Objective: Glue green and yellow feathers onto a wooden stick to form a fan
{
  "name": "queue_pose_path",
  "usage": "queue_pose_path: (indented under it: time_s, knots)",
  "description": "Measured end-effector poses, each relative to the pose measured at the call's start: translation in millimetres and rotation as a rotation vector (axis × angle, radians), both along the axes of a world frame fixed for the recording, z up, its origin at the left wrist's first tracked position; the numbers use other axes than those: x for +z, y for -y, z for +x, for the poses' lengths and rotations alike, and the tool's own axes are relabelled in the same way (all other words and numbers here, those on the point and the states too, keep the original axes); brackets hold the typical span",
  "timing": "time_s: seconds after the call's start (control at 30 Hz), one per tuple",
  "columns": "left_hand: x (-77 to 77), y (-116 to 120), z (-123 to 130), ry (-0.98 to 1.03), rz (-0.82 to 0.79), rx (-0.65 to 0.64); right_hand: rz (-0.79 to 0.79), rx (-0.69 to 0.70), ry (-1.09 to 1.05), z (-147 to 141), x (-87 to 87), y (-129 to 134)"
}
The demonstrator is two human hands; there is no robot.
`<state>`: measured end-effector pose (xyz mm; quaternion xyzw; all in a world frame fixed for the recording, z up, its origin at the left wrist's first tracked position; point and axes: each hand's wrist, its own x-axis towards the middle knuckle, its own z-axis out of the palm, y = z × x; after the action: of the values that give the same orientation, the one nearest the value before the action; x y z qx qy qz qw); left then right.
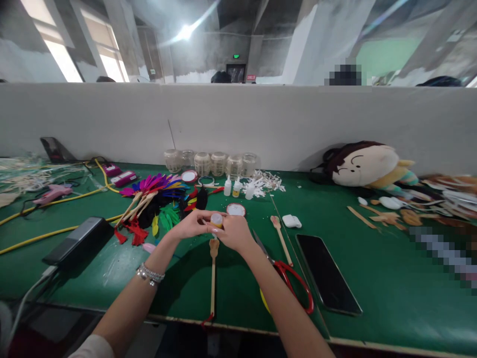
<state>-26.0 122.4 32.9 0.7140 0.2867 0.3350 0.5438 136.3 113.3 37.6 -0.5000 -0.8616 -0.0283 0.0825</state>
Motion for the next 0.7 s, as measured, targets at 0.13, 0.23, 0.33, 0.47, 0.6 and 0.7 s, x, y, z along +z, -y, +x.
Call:
queue_pose_path:
  time_s: [0.13, 0.23, 0.33, 0.47, 0.6, 0.7]
  knots:
    - [0.6, 0.4, 0.1, 0.004, 0.013, 0.013, 0.006, 0.0, -0.001, 0.1, -1.2, -1.2]
    - [-0.3, 0.3, 0.4, 0.008, 0.002, 0.021, 0.009, 0.001, 0.004, -0.4, -1.3, -2.2]
    - [-2.3, -0.4, 0.7, 0.032, -0.01, 0.028, 0.004, -0.008, 0.009, -1.3, -0.9, -2.5]
    - [-4.3, -1.1, 0.7, 0.06, -0.015, 0.023, -0.006, -0.009, 0.001, -1.9, -0.6, -2.0]
    - [-4.3, -0.8, 0.5, 0.044, -0.006, 0.032, -0.004, 0.0, 0.005, -1.5, -0.2, -0.8]
    - [-4.1, -0.7, 0.4, 0.042, -0.005, 0.032, 0.001, -0.001, 0.014, -1.2, 0.1, -0.6]
